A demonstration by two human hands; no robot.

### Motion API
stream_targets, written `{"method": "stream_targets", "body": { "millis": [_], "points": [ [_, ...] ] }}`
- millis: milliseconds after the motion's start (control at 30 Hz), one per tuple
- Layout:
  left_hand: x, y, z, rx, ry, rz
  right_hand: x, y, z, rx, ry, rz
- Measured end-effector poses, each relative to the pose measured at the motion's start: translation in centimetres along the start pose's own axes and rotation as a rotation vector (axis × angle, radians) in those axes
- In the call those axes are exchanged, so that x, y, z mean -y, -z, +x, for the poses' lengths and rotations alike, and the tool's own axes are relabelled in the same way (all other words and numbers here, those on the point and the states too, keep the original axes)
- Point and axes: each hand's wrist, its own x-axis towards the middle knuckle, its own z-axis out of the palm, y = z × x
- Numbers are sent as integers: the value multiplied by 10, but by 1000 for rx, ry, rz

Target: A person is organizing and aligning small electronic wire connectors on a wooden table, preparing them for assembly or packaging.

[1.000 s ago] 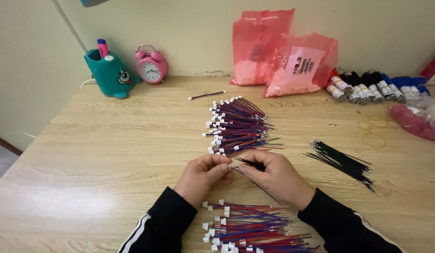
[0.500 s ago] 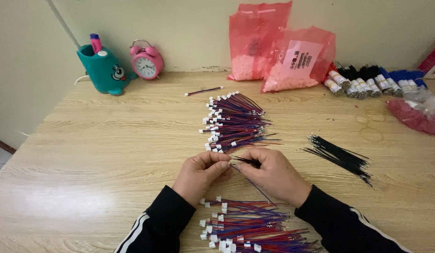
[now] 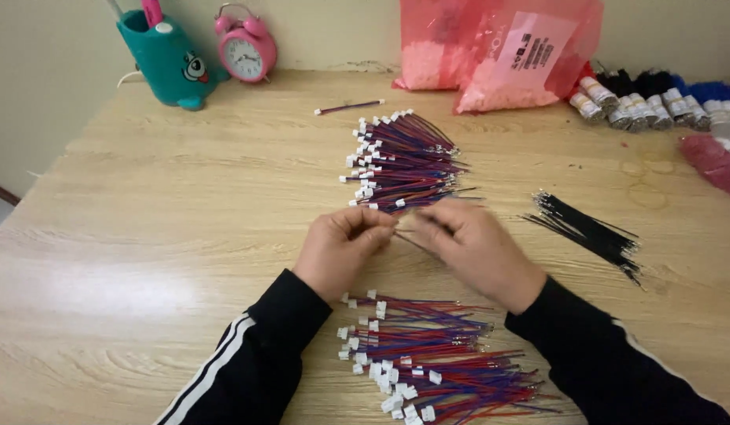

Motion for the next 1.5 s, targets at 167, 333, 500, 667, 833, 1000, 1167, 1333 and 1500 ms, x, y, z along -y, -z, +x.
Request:
{"method": "stream_targets", "body": {
  "millis": [167, 333, 500, 667, 833, 1000, 1167, 1333, 1500],
  "points": [
    [-19, 19, -7, -67, -22, 258, 19, 15, -2, -100, 153, -189],
    [-43, 33, -23, 187, -111, 624, 16, 1, -10, 40, -45, -113],
    [-43, 33, -28, 480, -128, 801, -6, -9, -5, 231, -269, -182],
    [-40, 32, -25, 518, -134, 799, -9, -9, -6, 243, -275, -173],
    [-41, 33, -27, 482, -7, 685, -17, -13, -7, 200, -273, 106],
    [-17, 31, -13, 289, 82, 187, -35, -19, -9, 98, -324, 334],
    [-3, 15, -9, 180, 44, 34, -15, -16, -8, 90, -319, 262],
    [-1, 8, -12, 117, 56, -28, -14, -13, -7, 103, -315, 135],
    [-21, 8, -20, 140, 69, -112, -22, -10, -6, 137, -328, 203]
  ]
}}
